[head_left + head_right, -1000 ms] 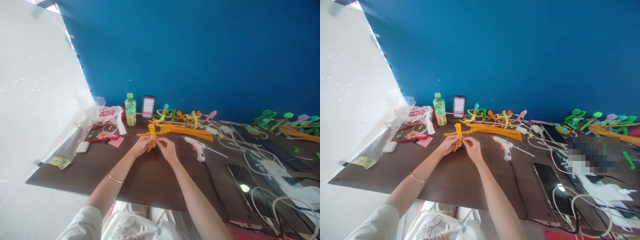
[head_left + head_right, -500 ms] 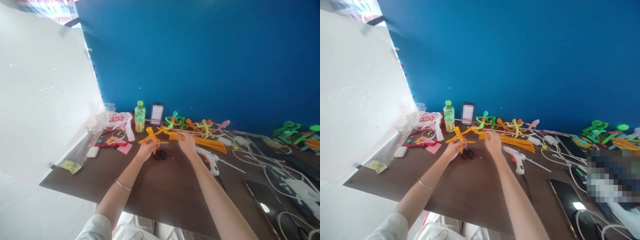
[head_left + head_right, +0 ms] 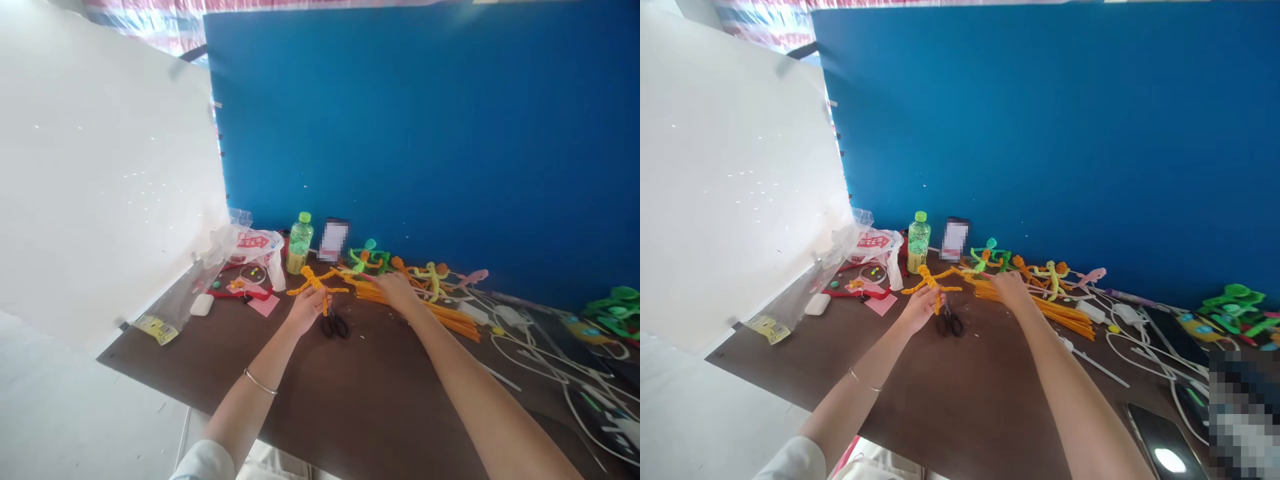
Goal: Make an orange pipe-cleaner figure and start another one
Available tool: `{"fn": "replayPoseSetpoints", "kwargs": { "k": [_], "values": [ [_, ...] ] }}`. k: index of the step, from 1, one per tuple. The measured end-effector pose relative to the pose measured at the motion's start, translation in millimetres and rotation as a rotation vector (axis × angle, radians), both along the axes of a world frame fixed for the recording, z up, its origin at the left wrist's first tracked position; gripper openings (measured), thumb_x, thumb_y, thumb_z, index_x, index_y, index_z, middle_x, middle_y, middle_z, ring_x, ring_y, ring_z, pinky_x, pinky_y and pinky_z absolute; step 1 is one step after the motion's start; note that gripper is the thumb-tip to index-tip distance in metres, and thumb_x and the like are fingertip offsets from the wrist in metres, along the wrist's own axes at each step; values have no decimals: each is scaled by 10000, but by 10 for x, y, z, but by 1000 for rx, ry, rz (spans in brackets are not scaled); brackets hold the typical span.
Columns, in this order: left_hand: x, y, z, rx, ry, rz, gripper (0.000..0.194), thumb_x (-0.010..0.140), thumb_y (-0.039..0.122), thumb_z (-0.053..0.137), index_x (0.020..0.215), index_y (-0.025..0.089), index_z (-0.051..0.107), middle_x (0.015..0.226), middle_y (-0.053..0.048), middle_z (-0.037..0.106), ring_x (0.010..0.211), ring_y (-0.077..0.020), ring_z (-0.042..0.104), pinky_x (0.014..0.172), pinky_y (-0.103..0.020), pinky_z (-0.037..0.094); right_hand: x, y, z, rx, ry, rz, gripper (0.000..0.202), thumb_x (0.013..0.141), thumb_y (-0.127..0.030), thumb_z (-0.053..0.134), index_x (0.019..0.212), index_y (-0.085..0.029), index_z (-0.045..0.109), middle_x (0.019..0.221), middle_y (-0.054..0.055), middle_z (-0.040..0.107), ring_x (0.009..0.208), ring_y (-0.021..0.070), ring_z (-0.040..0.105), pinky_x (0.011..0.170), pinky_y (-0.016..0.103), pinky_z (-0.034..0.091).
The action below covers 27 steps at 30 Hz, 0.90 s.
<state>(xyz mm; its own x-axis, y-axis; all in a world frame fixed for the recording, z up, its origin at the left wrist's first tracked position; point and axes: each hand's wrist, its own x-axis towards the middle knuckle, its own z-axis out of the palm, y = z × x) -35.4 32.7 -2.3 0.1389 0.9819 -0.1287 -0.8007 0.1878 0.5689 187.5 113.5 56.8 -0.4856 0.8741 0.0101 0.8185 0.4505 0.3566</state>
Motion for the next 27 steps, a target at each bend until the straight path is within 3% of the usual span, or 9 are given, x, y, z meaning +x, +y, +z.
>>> {"fn": "replayPoseSetpoints", "kwargs": {
  "k": [4, 10, 13, 15, 18, 20, 24, 27],
  "values": [
    [9, 4, -35, 24, 42, -33, 266, 621, 152, 714, 859, 91, 612, 679, -27, 607, 687, -94, 603, 758, -244, 455, 182, -11, 174, 268, 124, 91, 395, 707, 44, 371, 985, -106, 607, 952, 145, 615, 898, 233, 545, 781, 338, 377],
    [33, 20, -98, 64, 123, -47, 328, 573, 145, 742, 871, 106, 610, 700, -31, 621, 695, -113, 609, 676, -237, 445, 307, -143, 740, 584, 331, 169, 416, 839, -96, 235, 1081, -91, 573, 939, 172, 583, 841, 243, 534, 640, 336, 410],
    [42, 20, -105, 73, 153, -33, 325, 545, 148, 757, 832, 107, 610, 710, -38, 623, 701, -124, 612, 634, -226, 433, 171, -366, 969, 513, 400, 217, 375, 862, -179, 279, 1045, -153, 605, 887, 139, 608, 704, 199, 542, 566, 305, 388],
    [44, 9, -95, 96, 186, -66, 331, 543, 166, 760, 836, 99, 618, 708, -48, 625, 701, -127, 609, 641, -229, 434, 14, -595, 987, 324, 431, 196, 304, 842, -216, 359, 967, -209, 636, 823, 85, 626, 550, 146, 512, 485, 269, 354],
    [49, -16, -81, 126, 243, -129, 344, 549, 200, 758, 852, 94, 633, 734, -60, 629, 696, -125, 601, 668, -243, 438, -241, -982, 805, 65, 453, 81, 243, 809, -252, 439, 721, -239, 665, 694, 31, 636, 501, 130, 522, 448, 244, 327],
    [57, -33, -86, 158, 300, -170, 326, 568, 224, 745, 850, 96, 642, 774, -70, 633, 675, -114, 588, 678, -253, 437, -382, -1196, 589, -38, 508, 49, 196, 791, -264, 478, 716, -251, 659, 703, 10, 654, 575, 147, 570, 482, 240, 353],
    [70, -59, -126, 276, 496, -242, 307, 630, 264, 690, 890, 107, 649, 784, -69, 624, 637, -92, 547, 620, -231, 413, -543, -1401, 82, 177, 749, -46, 205, 824, -257, 434, 807, -234, 637, 807, 19, 661, 693, 156, 595, 572, 242, 395],
    [67, -74, -150, 399, 637, -278, 280, 664, 279, 643, 888, 110, 645, 730, -46, 601, 586, -72, 495, 536, -198, 356, -586, -1411, -249, 347, 830, -28, 209, 829, -261, 442, 794, -215, 642, 755, 31, 642, 703, 150, 587, 603, 234, 396]
  ]
}}
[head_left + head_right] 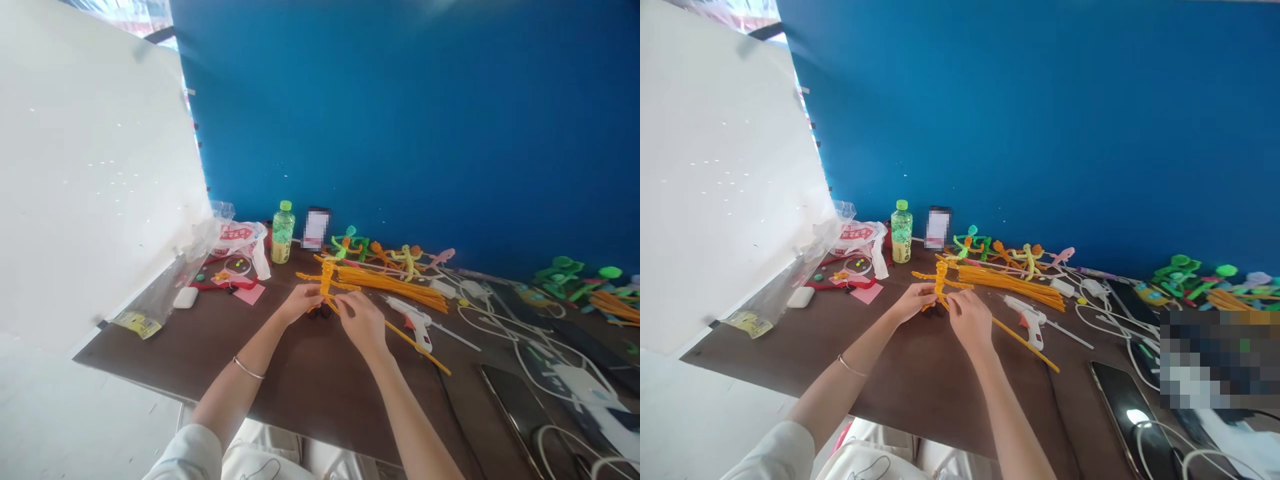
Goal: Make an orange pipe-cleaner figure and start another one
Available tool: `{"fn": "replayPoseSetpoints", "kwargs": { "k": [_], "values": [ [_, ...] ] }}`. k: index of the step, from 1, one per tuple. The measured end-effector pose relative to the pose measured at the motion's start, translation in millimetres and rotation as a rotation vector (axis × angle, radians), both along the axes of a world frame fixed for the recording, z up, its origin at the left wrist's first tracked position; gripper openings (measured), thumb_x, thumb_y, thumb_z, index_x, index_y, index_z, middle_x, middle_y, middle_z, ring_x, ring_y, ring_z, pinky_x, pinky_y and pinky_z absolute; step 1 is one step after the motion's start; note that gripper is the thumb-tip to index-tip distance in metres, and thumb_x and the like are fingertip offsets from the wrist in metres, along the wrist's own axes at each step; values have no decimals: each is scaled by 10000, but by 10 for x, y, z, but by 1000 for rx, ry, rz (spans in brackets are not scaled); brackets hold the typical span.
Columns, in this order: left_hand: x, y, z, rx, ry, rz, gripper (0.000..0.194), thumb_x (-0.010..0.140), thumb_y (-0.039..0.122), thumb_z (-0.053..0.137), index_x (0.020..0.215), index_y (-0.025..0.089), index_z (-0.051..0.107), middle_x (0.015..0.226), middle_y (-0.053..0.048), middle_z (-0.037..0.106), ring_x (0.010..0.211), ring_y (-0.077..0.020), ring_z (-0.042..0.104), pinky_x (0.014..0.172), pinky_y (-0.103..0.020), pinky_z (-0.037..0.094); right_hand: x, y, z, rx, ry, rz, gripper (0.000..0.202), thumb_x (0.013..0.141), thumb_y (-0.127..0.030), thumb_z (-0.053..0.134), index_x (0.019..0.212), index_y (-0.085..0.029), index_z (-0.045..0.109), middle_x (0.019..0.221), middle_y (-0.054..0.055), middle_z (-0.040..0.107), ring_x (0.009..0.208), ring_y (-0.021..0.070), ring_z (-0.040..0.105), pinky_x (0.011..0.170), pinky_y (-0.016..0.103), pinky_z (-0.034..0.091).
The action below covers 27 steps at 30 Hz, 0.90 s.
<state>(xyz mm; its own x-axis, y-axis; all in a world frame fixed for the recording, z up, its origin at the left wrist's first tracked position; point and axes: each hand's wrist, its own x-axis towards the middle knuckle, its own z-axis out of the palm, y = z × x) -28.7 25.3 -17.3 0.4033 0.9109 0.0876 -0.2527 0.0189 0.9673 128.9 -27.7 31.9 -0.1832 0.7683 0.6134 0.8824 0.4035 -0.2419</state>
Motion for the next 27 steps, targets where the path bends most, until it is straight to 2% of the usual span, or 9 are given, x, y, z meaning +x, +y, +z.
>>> {"fn": "replayPoseSetpoints", "kwargs": {
  "k": [2, 5, 9, 16, 23, 27],
  "values": [
    [2, -7, -6, 58, 42, -19, 268, 674, 284, 625, 874, 106, 644, 706, -38, 589, 578, -68, 473, 530, -194, 342, -6, 12, -152, 60, 42, -17, 205, 825, -265, 456, 783, -211, 650, 715, 28, 623, 670, 140, 575, 592, 228, 390],
    [17, -16, -4, 73, 73, -36, 274, 674, 285, 619, 879, 106, 646, 717, -45, 595, 605, -78, 480, 563, -202, 358, 14, 25, -268, 105, 85, -7, 199, 821, -263, 470, 795, -214, 661, 699, 21, 607, 657, 128, 565, 592, 221, 390],
    [32, -35, 3, 40, 86, -61, 268, 687, 304, 609, 861, 108, 659, 747, -68, 616, 608, -84, 491, 559, -202, 357, 82, 29, -298, 98, 51, 6, 216, 822, -261, 464, 812, -223, 676, 705, 34, 601, 673, 145, 557, 620, 245, 399],
    [41, -73, 32, 89, 77, -78, 307, 700, 328, 622, 917, 115, 663, 792, -82, 633, 668, -108, 534, 612, -218, 394, 156, 32, -307, 64, 50, 11, 234, 832, -275, 450, 858, -230, 678, 752, 58, 607, 722, 180, 560, 700, 305, 419],
    [54, -90, 73, -55, -63, -105, 367, 645, 335, 684, 931, 106, 654, 793, -89, 639, 700, -115, 570, 675, -233, 425, 121, 26, -260, -48, 328, 98, 217, 838, -307, 444, 860, -202, 633, 846, 69, 641, 803, 199, 585, 757, 339, 439],
    [56, -96, 102, -112, -101, -134, 373, 630, 335, 698, 912, 95, 653, 768, -90, 643, 694, -118, 582, 684, -242, 436, 144, 45, -214, -242, 598, 166, 202, 784, -357, 524, 795, -186, 632, 833, 61, 648, 786, 192, 597, 740, 328, 463]
  ]
}}
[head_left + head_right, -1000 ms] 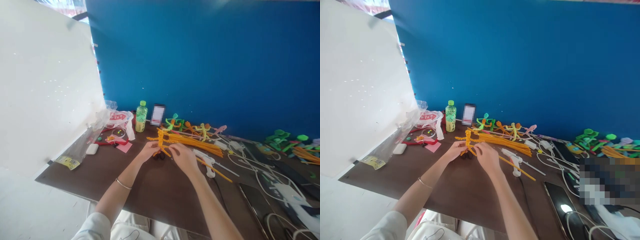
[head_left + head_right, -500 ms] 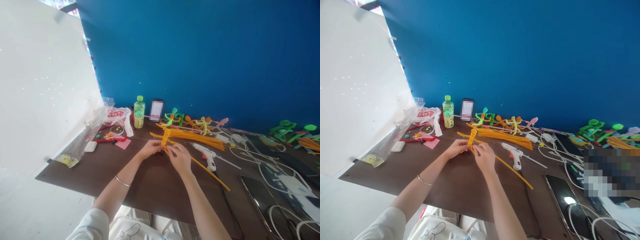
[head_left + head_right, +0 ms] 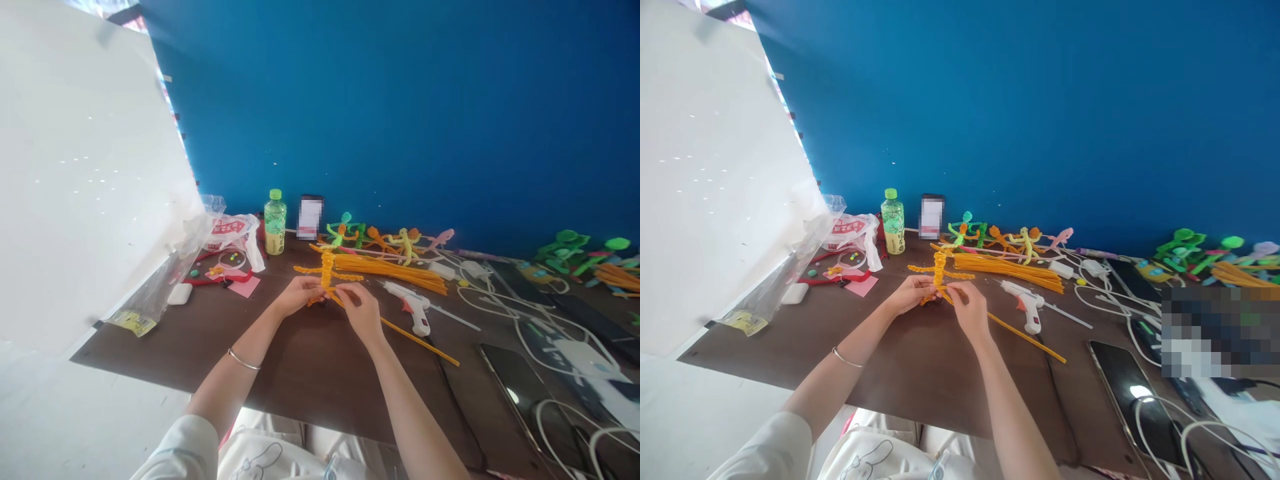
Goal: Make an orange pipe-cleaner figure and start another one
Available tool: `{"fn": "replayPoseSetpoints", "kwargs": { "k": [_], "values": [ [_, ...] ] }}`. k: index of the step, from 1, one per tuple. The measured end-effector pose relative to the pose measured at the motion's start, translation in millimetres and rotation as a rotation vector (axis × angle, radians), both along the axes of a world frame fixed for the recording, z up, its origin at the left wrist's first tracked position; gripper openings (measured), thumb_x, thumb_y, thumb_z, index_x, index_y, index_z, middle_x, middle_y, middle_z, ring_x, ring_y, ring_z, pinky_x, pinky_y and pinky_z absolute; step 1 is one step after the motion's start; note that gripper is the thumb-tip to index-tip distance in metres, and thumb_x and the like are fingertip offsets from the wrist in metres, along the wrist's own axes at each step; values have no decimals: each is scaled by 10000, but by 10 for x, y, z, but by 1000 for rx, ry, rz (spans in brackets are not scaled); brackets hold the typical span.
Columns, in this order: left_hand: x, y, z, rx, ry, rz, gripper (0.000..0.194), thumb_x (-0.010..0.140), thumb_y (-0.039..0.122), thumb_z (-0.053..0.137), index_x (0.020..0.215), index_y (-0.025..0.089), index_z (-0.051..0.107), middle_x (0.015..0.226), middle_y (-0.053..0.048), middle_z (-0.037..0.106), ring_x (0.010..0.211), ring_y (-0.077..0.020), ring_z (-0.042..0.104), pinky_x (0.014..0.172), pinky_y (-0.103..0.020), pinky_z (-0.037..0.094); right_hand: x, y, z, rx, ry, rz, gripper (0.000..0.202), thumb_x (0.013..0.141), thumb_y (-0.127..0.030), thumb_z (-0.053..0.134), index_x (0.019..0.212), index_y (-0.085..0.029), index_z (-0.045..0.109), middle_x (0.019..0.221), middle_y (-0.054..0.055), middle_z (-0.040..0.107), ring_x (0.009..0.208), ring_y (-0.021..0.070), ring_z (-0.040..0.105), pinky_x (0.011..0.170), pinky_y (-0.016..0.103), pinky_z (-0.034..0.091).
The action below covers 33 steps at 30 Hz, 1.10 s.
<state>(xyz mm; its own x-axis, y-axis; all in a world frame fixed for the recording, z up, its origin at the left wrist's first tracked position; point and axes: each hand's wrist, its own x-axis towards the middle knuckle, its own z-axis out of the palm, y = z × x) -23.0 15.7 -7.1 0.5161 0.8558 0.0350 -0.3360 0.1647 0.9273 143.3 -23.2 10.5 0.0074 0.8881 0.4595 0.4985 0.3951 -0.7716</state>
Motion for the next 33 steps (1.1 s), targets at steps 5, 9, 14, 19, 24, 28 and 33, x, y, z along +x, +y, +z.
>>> {"fn": "replayPoseSetpoints", "kwargs": {
  "k": [5, 9, 14, 19, 24, 28, 33],
  "values": [
    [3, -25, 41, -25, -14, -12, 337, 621, 308, 710, 870, 90, 650, 728, -77, 637, 654, -108, 577, 674, -242, 436, 62, 28, 73, -279, 232, 72, 232, 662, -399, 646, 739, -181, 649, 775, 44, 666, 731, 189, 606, 708, 320, 471],
    [-11, -50, 70, -55, -87, -94, 264, 626, 256, 712, 826, 96, 648, 694, -55, 618, 642, -97, 566, 662, -234, 421, 68, 41, 72, -373, 328, 62, 271, 603, -413, 686, 737, -180, 657, 705, 32, 652, 629, 159, 578, 622, 294, 464],
    [9, -74, 83, -100, -201, -94, 209, 620, 222, 720, 764, 99, 633, 691, -47, 607, 648, -101, 560, 673, -249, 412, -57, 65, -48, -406, 511, 65, 312, 555, -431, 711, 713, -175, 629, 538, -16, 555, 465, 95, 453, 417, 217, 332],
    [96, -86, 64, -166, -186, 45, 259, 581, 226, 743, 765, 97, 615, 683, -36, 602, 621, -86, 554, 657, -242, 415, -214, 48, -137, -501, 728, 59, 348, 501, -364, 749, 729, -164, 578, 425, -76, 420, 371, 43, 319, 363, 180, 155],
    [133, -76, 14, -78, -54, 195, 294, 613, 316, 709, 792, 107, 607, 717, -39, 609, 600, -86, 556, 603, -226, 422, -223, 22, -120, -487, 811, 17, 302, 521, -338, 728, 708, -161, 569, 466, -60, 473, 357, 26, 294, 351, 183, 137],
    [136, -66, -1, 9, 29, 264, 317, 647, 357, 672, 830, 104, 617, 730, -56, 628, 606, -99, 564, 596, -226, 429, -210, 22, -115, -484, 810, -2, 299, 519, -351, 735, 690, -152, 591, 528, -33, 530, 355, 21, 301, 343, 195, 146],
    [166, -65, -28, -5, -20, 266, 305, 634, 342, 683, 821, 109, 623, 688, -41, 616, 610, -94, 553, 632, -232, 436, -232, 19, -134, -476, 825, -11, 308, 519, -365, 736, 697, -152, 602, 546, -30, 536, 349, 18, 289, 342, 203, 138]
  ]
}}
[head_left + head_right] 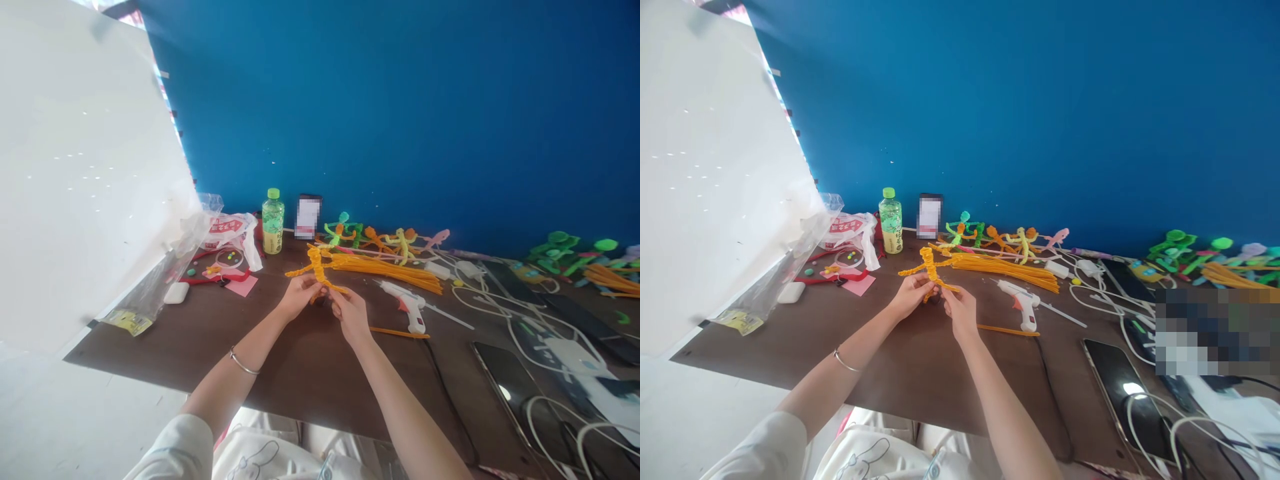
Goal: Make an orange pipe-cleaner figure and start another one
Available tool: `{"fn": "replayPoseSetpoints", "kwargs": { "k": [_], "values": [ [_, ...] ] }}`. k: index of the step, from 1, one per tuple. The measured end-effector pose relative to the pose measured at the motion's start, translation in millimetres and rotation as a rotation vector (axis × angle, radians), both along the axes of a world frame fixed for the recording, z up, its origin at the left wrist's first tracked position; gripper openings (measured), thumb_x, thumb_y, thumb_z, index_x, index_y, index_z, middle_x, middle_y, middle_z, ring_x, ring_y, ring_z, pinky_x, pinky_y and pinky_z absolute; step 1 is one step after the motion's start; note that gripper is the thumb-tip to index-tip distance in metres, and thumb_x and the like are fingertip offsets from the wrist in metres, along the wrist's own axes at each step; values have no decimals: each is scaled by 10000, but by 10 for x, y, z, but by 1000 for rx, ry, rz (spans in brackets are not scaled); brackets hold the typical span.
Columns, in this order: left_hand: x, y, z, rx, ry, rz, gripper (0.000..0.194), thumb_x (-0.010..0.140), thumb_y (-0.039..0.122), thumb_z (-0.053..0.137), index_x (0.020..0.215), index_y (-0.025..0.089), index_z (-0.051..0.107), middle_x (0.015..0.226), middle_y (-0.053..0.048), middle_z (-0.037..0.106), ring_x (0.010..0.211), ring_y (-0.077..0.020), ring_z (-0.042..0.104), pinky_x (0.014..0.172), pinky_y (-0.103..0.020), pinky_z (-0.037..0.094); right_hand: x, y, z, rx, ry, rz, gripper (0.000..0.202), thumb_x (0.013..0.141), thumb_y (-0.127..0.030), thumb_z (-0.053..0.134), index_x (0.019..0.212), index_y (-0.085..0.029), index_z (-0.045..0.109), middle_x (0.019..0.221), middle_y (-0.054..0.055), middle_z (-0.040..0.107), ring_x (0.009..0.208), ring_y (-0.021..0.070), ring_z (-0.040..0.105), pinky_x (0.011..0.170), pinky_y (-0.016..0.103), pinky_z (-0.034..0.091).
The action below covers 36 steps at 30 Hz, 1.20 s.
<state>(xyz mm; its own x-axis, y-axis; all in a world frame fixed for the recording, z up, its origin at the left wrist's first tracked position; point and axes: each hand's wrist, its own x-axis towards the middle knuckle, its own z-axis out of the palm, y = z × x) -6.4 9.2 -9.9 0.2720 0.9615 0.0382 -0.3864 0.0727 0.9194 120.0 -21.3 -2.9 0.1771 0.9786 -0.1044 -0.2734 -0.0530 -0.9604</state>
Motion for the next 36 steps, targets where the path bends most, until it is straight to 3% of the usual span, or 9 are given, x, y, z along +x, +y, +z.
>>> {"fn": "replayPoseSetpoints", "kwargs": {
  "k": [3, 7, 12, 16, 20, 22, 25, 31, 36],
  "values": [
    [32, -17, -13, 2, -27, -4, 277, 622, 329, 691, 781, 112, 621, 677, -38, 610, 620, -97, 552, 640, -234, 436, -14, -5, -7, -38, 35, -21, 261, 517, -339, 734, 622, -154, 581, 536, -32, 521, 342, 14, 280, 332, 208, 135],
    [89, -57, 1, -7, 49, 94, 215, 612, 284, 689, 757, 144, 615, 687, -22, 616, 648, -111, 557, 617, -228, 427, -25, -12, -5, -158, 186, 9, 219, 508, -293, 724, 550, -158, 556, 516, -39, 476, 331, 11, 250, 311, 215, 124],
    [127, -66, -15, 124, 98, 210, 144, 625, 233, 666, 743, 162, 624, 755, -34, 638, 713, -146, 572, 717, -272, 437, -58, -52, 3, -185, 173, 14, 220, 527, -302, 726, 566, -158, 565, 489, -57, 421, 338, 16, 243, 315, 206, 109],
    [115, -53, -80, 269, 202, 300, 125, 672, 238, 621, 767, 158, 632, 741, -48, 631, 710, -161, 570, 716, -282, 438, -78, -88, 14, -102, -74, -14, 267, 594, -373, 690, 523, -156, 552, 440, -61, 385, 341, 31, 265, 332, 202, 149],
    [106, -45, -146, 356, 345, 355, 126, 721, 233, 563, 806, 165, 628, 754, -55, 628, 722, -164, 573, 718, -287, 448, -56, -96, 25, 114, -462, -52, 220, 644, -366, 629, 677, -150, 658, 588, 26, 599, 518, 139, 518, 470, 251, 385],
    [103, -37, -169, 378, 418, 379, 148, 726, 224, 552, 839, 164, 626, 780, -55, 635, 738, -164, 579, 725, -291, 455, -40, -93, 18, 196, -635, -63, 215, 668, -346, 589, 709, -150, 667, 690, 58, 656, 623, 188, 578, 582, 292, 437],
    [92, -27, -181, 404, 523, 418, 164, 730, 205, 538, 862, 158, 623, 812, -57, 646, 753, -161, 589, 728, -289, 464, -21, -84, -10, 282, -858, -77, 222, 714, -317, 519, 745, -151, 665, 753, 74, 671, 671, 200, 602, 641, 301, 446],
    [61, -45, -140, 510, 705, 448, 135, 760, 181, 485, 777, 166, 618, 769, -42, 634, 728, -146, 591, 705, -269, 468, 18, -59, -66, 464, -1250, -41, 270, 820, -261, 399, 845, -185, 657, 702, 47, 610, 600, 144, 554, 550, 236, 387],
    [64, -41, -146, 477, 686, 455, 128, 737, 177, 521, 804, 171, 630, 772, -40, 642, 727, -151, 595, 699, -269, 474, 72, -20, -87, 573, -1332, -59, 260, 850, -242, 387, 888, -203, 641, 781, 46, 598, 690, 145, 564, 585, 230, 397]
  ]
}}
